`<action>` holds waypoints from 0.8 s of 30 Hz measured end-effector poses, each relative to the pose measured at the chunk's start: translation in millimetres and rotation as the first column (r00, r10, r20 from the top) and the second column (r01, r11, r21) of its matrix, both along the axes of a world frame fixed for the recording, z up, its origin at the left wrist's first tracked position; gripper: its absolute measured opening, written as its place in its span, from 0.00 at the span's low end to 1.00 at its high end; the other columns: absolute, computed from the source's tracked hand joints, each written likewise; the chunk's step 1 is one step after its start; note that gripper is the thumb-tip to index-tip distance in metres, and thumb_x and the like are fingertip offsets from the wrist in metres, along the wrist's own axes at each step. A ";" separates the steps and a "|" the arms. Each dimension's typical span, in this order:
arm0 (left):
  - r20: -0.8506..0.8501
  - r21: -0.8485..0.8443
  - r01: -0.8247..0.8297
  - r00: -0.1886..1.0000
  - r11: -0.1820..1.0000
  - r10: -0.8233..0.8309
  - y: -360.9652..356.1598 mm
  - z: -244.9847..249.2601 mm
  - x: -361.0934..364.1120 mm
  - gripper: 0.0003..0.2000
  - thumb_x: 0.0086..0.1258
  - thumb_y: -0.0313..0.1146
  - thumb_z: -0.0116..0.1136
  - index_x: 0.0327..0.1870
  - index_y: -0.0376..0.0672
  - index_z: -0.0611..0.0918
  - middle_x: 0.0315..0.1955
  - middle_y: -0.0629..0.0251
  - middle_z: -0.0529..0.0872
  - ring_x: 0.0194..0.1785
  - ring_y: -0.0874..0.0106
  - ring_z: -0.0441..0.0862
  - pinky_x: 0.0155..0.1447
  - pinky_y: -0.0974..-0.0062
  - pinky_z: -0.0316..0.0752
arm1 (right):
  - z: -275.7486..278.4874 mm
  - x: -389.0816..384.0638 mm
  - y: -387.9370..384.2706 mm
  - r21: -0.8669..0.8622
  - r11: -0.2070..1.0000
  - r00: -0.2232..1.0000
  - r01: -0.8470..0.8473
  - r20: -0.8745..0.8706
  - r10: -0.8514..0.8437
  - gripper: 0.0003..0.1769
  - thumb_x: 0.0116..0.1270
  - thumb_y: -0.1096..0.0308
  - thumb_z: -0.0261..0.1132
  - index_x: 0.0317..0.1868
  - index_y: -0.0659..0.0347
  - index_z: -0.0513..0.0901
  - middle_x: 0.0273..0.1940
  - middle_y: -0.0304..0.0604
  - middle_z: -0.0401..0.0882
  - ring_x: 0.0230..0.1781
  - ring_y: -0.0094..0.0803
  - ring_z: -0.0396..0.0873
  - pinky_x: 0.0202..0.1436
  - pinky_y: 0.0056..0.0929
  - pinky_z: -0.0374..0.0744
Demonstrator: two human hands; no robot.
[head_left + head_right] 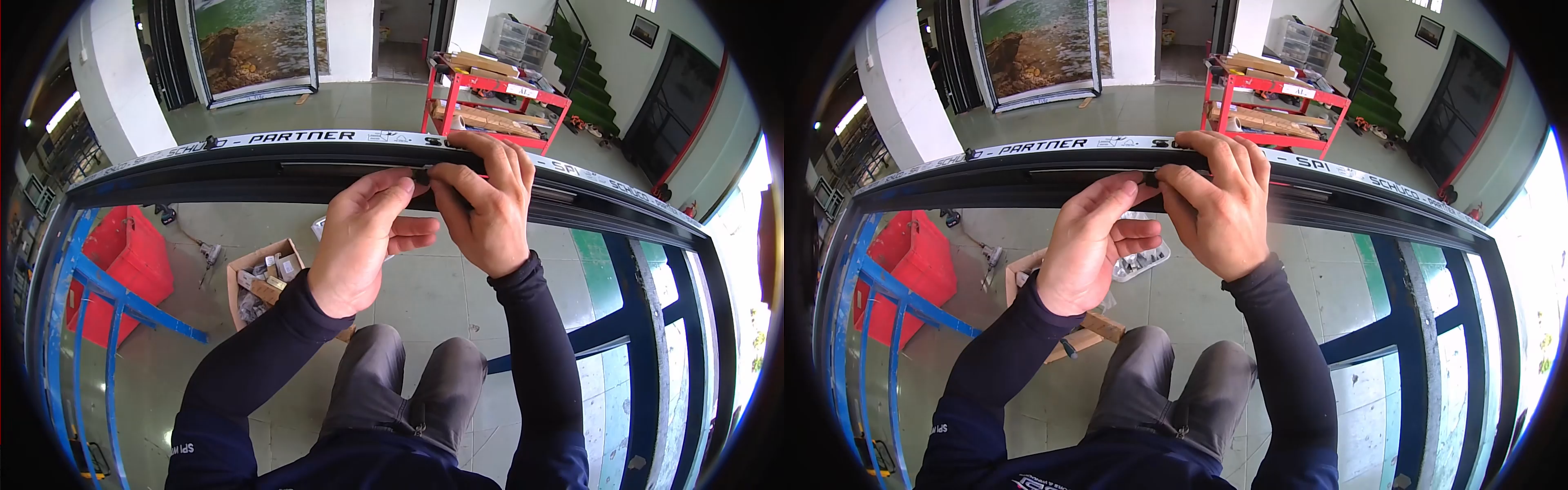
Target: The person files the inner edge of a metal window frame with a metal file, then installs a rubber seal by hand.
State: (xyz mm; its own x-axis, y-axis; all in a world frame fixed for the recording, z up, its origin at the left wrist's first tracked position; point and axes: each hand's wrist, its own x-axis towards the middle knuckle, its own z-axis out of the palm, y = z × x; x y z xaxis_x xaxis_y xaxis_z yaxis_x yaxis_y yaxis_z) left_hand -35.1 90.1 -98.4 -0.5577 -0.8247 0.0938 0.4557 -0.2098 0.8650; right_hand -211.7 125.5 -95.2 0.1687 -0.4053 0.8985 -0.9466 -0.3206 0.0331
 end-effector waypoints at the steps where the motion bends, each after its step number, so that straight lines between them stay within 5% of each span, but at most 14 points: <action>1: -0.002 -0.011 0.003 1.000 1.000 -0.003 -1.8 -3.8 -1.9 0.14 0.80 0.35 0.53 0.60 0.40 0.77 0.50 0.61 0.86 0.36 0.74 0.88 0.46 0.70 0.86 | 1.0 0.2 0.2 -0.001 1.000 1.000 0.004 -0.011 -0.004 0.09 0.55 0.68 0.73 0.38 0.50 0.88 0.55 0.40 0.80 0.59 0.40 0.76 0.69 0.45 0.64; 14: 0.084 -0.102 0.012 0.996 0.995 -0.003 -6.4 -0.6 -0.9 0.13 0.79 0.36 0.56 0.56 0.38 0.80 0.45 0.62 0.87 0.34 0.74 0.88 0.42 0.73 0.86 | -4.4 -2.1 -1.7 -0.053 0.999 0.999 0.004 -0.035 -0.006 0.10 0.53 0.66 0.76 0.37 0.54 0.86 0.56 0.38 0.81 0.60 0.39 0.76 0.71 0.46 0.63; 24: -0.063 -0.041 -0.048 0.997 0.998 0.046 -7.1 -4.6 -6.4 0.11 0.77 0.35 0.59 0.50 0.37 0.76 0.43 0.58 0.85 0.32 0.72 0.88 0.38 0.73 0.86 | -7.1 -2.8 -4.0 -0.084 0.996 1.000 -0.004 -0.023 0.002 0.09 0.53 0.67 0.76 0.37 0.52 0.87 0.54 0.38 0.82 0.59 0.38 0.77 0.70 0.45 0.64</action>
